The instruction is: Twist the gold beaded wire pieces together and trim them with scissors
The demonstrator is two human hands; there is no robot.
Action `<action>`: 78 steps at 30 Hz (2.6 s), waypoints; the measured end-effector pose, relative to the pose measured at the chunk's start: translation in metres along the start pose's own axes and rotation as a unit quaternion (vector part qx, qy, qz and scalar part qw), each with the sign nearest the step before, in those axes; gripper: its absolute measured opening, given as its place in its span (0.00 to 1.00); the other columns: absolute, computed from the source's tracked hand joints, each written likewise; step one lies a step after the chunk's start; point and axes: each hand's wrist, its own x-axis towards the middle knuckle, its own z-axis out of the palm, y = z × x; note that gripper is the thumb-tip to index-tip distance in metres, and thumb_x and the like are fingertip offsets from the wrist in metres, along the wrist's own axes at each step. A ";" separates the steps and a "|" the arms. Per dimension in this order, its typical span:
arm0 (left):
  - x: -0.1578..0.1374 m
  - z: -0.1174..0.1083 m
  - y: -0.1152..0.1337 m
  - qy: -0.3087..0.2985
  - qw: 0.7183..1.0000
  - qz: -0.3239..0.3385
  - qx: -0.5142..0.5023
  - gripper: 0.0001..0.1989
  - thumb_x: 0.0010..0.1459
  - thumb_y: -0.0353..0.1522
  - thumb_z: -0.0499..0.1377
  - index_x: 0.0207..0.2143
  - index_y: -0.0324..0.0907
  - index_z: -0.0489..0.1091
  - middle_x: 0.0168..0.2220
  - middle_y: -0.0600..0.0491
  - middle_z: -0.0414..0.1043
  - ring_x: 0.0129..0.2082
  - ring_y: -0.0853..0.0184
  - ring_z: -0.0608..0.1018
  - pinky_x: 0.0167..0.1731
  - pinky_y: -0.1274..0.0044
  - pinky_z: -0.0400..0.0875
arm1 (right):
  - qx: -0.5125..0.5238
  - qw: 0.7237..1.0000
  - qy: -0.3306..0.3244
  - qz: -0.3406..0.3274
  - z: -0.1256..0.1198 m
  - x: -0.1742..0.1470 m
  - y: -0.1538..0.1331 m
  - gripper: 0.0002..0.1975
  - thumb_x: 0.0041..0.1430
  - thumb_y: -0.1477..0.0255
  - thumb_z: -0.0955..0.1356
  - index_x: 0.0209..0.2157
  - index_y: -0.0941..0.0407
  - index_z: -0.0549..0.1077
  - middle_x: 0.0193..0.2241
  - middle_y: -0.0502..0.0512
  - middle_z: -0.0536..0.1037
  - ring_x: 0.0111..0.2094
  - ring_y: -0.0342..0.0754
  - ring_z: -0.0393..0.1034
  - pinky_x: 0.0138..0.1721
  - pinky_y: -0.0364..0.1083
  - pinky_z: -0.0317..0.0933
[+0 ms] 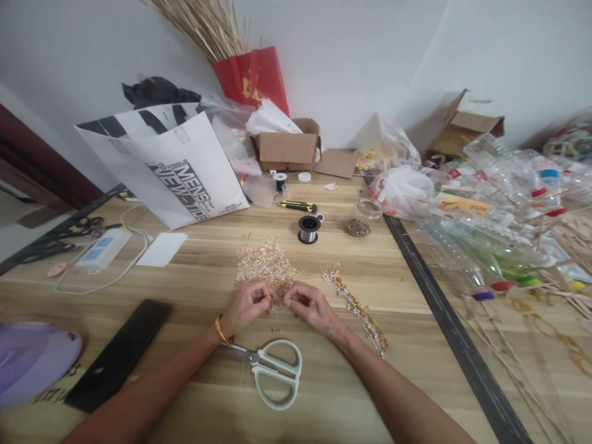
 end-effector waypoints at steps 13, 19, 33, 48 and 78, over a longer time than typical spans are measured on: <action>0.001 0.003 -0.001 -0.039 0.991 -0.074 -0.101 0.10 0.49 0.33 0.60 0.23 0.37 0.63 0.21 0.54 0.70 0.23 0.69 0.76 0.25 0.78 0.71 | 0.180 0.983 0.008 0.022 -0.003 0.004 0.006 0.12 0.54 0.63 0.69 0.29 0.58 0.70 0.33 0.55 0.76 0.26 0.42 0.72 0.22 0.39 0.65; 0.001 0.004 0.001 -0.048 0.989 -0.082 -0.115 0.12 0.51 0.38 0.60 0.26 0.36 0.65 0.22 0.54 0.71 0.22 0.71 0.76 0.25 0.79 0.70 | 0.187 0.982 -0.016 0.034 -0.002 0.004 0.007 0.12 0.55 0.62 0.69 0.30 0.58 0.69 0.27 0.54 0.75 0.27 0.43 0.71 0.24 0.40 0.65; 0.001 0.000 0.003 -0.059 0.992 -0.074 -0.087 0.12 0.52 0.35 0.59 0.36 0.35 0.73 0.26 0.52 0.73 0.26 0.71 0.73 0.30 0.79 0.69 | 0.118 0.993 0.023 0.022 0.000 0.002 0.004 0.14 0.55 0.60 0.68 0.29 0.58 0.68 0.19 0.46 0.68 0.19 0.39 0.62 0.21 0.40 0.59; 0.000 -0.002 0.006 -0.064 0.998 -0.010 0.027 0.08 0.52 0.32 0.57 0.30 0.37 0.74 0.25 0.53 0.72 0.26 0.70 0.72 0.28 0.80 0.64 | 0.102 0.994 0.019 0.022 0.000 0.002 0.003 0.14 0.55 0.59 0.68 0.29 0.57 0.68 0.21 0.48 0.69 0.20 0.40 0.63 0.22 0.40 0.60; -0.003 0.005 0.005 0.008 0.975 0.080 0.207 0.05 0.48 0.23 0.55 0.23 0.37 0.68 0.23 0.54 0.65 0.26 0.69 0.67 0.28 0.79 0.59 | 0.116 0.992 -0.046 0.012 0.003 -0.001 -0.004 0.12 0.57 0.64 0.68 0.28 0.59 0.70 0.23 0.50 0.74 0.26 0.42 0.69 0.30 0.42 0.64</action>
